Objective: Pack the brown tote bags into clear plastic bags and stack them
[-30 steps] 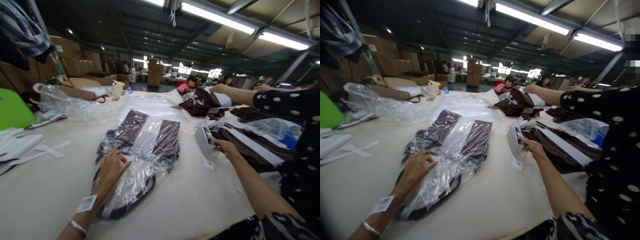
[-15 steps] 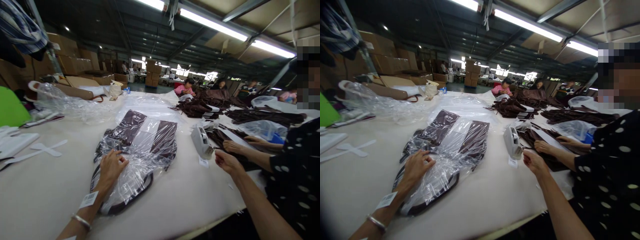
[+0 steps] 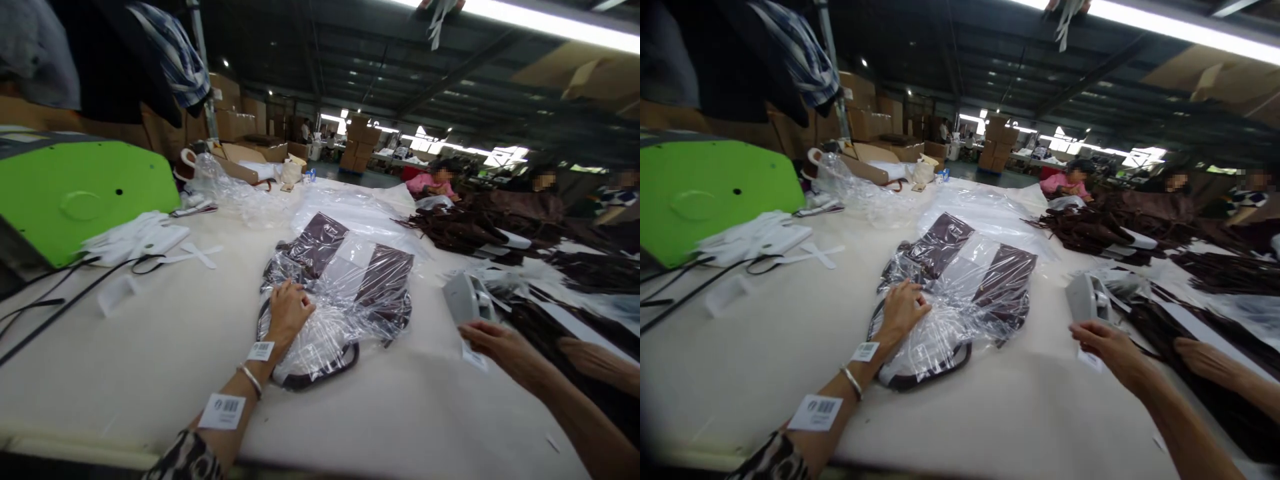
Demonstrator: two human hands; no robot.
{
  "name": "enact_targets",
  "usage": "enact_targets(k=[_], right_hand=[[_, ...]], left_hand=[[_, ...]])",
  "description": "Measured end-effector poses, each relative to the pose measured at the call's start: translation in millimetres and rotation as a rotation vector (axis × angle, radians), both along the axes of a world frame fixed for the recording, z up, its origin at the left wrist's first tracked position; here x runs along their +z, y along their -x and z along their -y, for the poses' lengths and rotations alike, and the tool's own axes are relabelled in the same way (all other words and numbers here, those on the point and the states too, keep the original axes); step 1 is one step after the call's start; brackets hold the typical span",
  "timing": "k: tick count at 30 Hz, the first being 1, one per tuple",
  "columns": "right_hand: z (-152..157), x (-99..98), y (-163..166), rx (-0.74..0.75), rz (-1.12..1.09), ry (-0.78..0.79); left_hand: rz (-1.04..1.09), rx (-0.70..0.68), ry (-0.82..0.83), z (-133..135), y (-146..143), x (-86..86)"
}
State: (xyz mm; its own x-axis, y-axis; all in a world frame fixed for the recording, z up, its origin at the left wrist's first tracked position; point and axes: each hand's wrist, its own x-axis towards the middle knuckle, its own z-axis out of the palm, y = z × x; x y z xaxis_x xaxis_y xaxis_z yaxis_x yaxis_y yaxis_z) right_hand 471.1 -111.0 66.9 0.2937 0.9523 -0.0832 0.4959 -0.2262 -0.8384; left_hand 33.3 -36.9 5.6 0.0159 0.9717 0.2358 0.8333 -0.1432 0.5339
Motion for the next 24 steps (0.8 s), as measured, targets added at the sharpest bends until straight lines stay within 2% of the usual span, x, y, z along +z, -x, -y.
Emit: enact_targets(k=[3, 4, 7, 9, 12, 15, 20, 24], right_hand=[[-34.2, 30.3, 104.3, 0.412, 0.095, 0.054], [-46.7, 36.4, 139.9, 0.506, 0.14, 0.075], [-85.8, 39.6, 226.8, 0.776, 0.291, 0.094], [-112.0, 32.4, 261.8, 0.886, 0.449, 0.094], [-146.6, 18.6, 286.5, 0.952, 0.696, 0.118], [-168.4, 8.8, 296.8, 0.943, 0.839, 0.113], [-178.2, 0.6, 308.0, 0.967, 1.144, 0.081], [-185.8, -0.5, 294.3, 0.895, 1.202, -0.002]], left_hand=[[0.043, -0.001, -0.007, 0.0, 0.2, -4.2], [0.054, -0.002, -0.014, 0.3, 0.2, -5.4], [0.074, -0.011, -0.039, 1.9, 0.2, -7.7], [0.086, -0.018, -0.045, 2.9, 0.4, -7.8], [0.113, -0.025, -0.035, 4.0, 0.9, -6.4], [0.131, -0.032, -0.029, 4.0, 1.3, -6.2], [0.119, -0.043, -0.05, 1.2, 1.1, -13.1], [0.106, -0.043, -0.05, 0.2, 0.5, -17.2]])
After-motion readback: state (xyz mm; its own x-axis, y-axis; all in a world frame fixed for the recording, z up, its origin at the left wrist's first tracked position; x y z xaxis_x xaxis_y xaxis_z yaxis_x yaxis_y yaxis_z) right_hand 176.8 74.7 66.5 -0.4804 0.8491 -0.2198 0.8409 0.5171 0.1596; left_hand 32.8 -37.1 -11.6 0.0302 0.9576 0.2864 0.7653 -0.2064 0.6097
